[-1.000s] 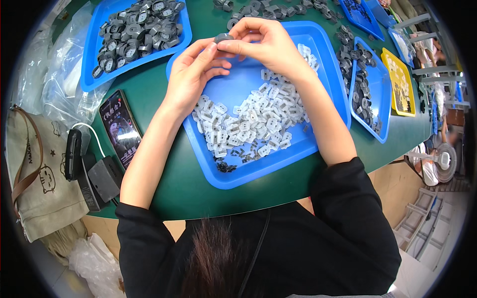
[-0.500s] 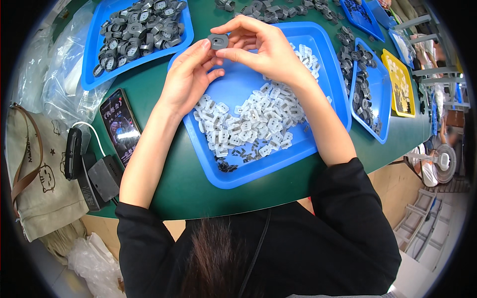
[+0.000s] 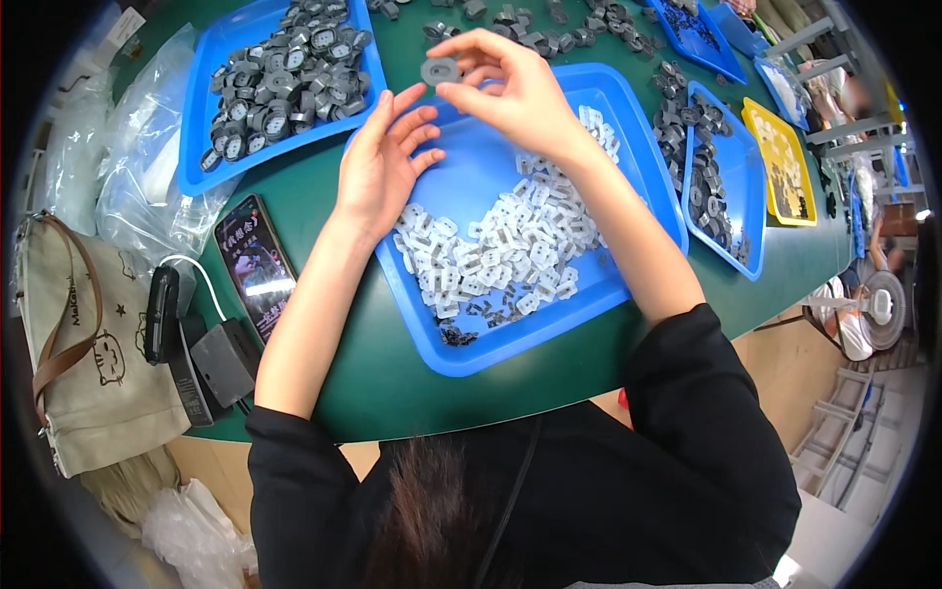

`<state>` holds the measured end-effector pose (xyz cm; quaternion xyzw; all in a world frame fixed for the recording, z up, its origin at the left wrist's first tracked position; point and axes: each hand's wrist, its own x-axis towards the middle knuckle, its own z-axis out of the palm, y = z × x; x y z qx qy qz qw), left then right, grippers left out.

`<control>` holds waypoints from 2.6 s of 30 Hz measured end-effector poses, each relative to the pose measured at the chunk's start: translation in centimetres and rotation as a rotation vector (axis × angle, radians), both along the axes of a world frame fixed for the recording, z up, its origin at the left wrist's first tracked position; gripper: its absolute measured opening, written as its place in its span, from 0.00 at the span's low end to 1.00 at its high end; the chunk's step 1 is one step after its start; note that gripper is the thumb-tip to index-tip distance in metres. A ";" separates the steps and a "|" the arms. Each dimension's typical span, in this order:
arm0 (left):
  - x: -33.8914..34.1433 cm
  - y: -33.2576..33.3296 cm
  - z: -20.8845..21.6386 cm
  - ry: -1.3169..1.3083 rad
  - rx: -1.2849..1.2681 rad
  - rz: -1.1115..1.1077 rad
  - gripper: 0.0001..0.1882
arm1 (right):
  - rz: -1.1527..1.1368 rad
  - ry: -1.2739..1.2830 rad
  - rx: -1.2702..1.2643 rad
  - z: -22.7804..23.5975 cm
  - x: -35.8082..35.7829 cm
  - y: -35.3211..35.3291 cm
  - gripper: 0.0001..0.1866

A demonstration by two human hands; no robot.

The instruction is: The person assembles small grey plastic components with white plastic housings and small black rings by hand.

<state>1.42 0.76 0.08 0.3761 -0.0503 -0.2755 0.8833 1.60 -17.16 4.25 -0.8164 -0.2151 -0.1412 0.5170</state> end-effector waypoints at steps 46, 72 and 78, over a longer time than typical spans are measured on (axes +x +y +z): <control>-0.4 -0.6 0.1 -0.217 0.175 0.042 0.18 | -0.136 0.353 0.310 -1.3 -1.7 -0.9 0.13; -0.3 -0.4 -0.6 -0.272 0.124 0.260 0.14 | 0.373 0.259 -0.437 -0.9 -5.3 1.0 0.07; -0.6 -0.6 0.3 -0.271 0.141 0.249 0.18 | 0.203 0.349 -0.279 0.6 -4.2 -0.9 0.12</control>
